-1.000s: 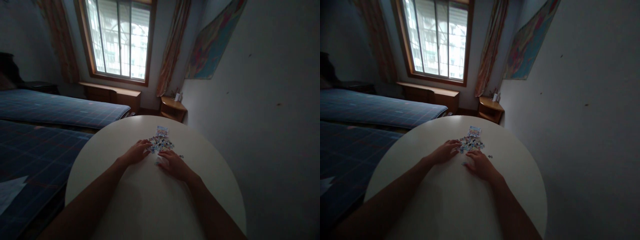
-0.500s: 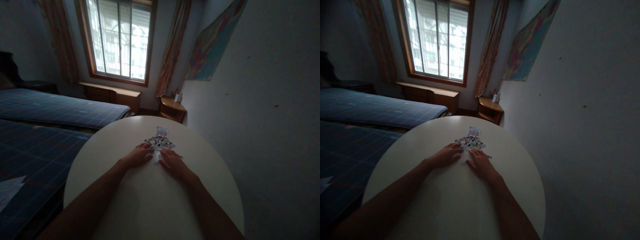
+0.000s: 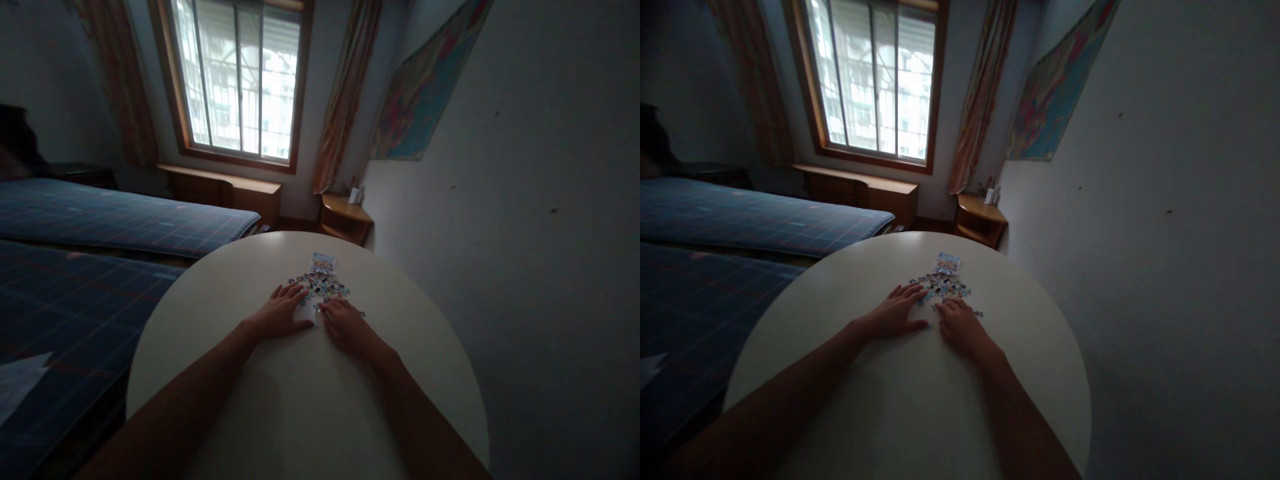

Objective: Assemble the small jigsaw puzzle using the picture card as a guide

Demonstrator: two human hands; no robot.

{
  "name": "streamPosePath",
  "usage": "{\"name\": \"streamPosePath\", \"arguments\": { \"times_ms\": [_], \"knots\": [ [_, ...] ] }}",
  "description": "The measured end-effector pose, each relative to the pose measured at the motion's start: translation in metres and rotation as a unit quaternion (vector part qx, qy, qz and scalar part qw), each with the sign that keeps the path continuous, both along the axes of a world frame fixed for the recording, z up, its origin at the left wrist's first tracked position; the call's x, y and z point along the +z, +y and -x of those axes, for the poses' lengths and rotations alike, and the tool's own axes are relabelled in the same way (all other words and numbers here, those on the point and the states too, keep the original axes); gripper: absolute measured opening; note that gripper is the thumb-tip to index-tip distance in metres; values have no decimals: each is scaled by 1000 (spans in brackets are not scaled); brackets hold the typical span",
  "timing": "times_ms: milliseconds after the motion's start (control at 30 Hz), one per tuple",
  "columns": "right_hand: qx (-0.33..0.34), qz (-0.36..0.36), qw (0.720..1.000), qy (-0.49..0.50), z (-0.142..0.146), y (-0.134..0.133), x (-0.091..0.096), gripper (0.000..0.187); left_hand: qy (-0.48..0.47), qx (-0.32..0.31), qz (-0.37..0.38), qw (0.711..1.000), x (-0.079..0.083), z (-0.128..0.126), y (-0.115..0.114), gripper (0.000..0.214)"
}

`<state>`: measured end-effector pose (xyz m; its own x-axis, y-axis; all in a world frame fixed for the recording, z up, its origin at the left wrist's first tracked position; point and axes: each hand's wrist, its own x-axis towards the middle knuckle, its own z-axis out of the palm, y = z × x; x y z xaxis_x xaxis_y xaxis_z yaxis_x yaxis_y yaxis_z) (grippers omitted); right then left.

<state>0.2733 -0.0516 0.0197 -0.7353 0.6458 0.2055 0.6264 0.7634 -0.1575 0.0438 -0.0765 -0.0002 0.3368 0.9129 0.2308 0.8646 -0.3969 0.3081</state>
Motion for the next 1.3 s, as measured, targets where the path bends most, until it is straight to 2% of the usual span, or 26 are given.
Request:
{"name": "streamPosePath", "arguments": {
  "times_ms": [233,400,467,567,667,767,867,1100,1300],
  "knots": [
    [2,-2,1000,28,4,1,-6,50,-4,0,0,1000,-2,0,0,81],
    [13,13,999,47,5,-1,-2,38,-16,-5,-17,1000,-4,-1,2,75],
    [11,32,997,75,5,-2,1,37,-19,-8,-25,999,-4,-2,3,68],
    [0,71,989,133,4,-4,2,34,-25,-30,-42,998,-2,-2,4,43],
    [24,69,986,148,5,-5,1,24,-31,-66,-54,996,2,-3,5,22],
    [66,53,988,128,5,-5,2,15,-32,-81,-55,995,5,-2,5,18],
    [77,57,989,113,1,-3,5,7,-35,-92,-54,994,9,0,5,16],
    [-10,76,991,109,-11,8,1,10,-55,-122,-42,990,14,-1,2,16],
    [-34,81,989,117,-8,6,0,13,-76,-141,-26,987,12,-4,2,15]
  ]
}}
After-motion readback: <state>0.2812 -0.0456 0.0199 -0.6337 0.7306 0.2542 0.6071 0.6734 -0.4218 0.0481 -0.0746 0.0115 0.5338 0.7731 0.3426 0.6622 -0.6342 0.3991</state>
